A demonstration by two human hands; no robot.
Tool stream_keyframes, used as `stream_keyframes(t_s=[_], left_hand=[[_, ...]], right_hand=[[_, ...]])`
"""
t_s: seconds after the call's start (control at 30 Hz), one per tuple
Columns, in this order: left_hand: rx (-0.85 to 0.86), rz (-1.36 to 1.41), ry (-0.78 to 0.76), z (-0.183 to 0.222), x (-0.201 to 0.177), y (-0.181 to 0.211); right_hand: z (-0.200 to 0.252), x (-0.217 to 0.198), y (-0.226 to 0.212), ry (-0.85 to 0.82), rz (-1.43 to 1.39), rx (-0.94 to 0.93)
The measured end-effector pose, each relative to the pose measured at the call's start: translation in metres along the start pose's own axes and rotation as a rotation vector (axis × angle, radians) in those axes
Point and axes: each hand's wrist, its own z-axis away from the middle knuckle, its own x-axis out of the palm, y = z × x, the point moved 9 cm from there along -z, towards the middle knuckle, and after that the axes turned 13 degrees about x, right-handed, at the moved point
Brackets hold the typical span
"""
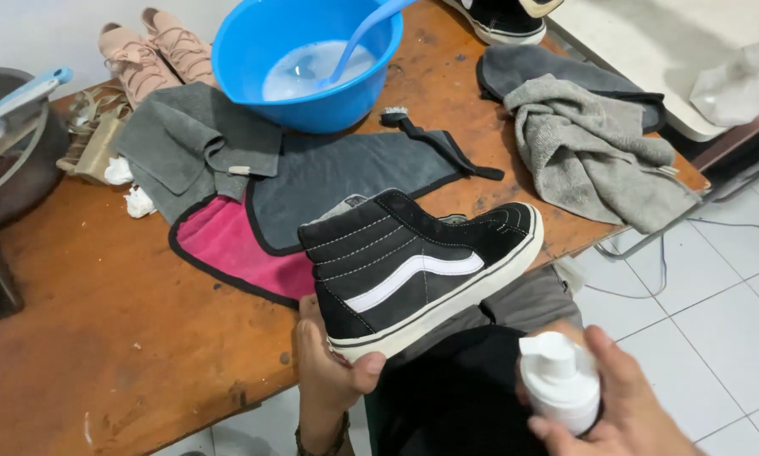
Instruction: Scrubbing the white rubber sole edge of a black high-top sneaker using a brush and cleaning solution
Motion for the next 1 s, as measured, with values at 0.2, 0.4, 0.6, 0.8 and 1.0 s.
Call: stream_keyframes(t_s=[0.2, 0.4, 0.6, 0.8, 1.0], left_hand=[[0.09, -0.06, 0.081, 0.009, 0.001, -0.006], [0.047, -0.052, 0.06, 0.008, 0.0, -0.008], [0.122, 0.018, 0.058, -0.005, -0.003, 0.009], [0.074, -0.078, 0.054, 0.013, 0.004, -0.013], [0.098, -0.057, 0.078, 0.007, 0.0, -0.003]], right_hand=[[0.096, 0.11, 0.0, -0.086, 1.075, -1.883], [0.104, 0.128, 0.005, 0.148, 1.097, -1.854], [0.092, 0.149, 0.017, 0.024, 1.195, -1.767], [0.098, 0.134, 0.0, 0.162, 1.088, -1.779], [0.099, 0.131, -0.002, 0.217, 1.133, -1.776]])
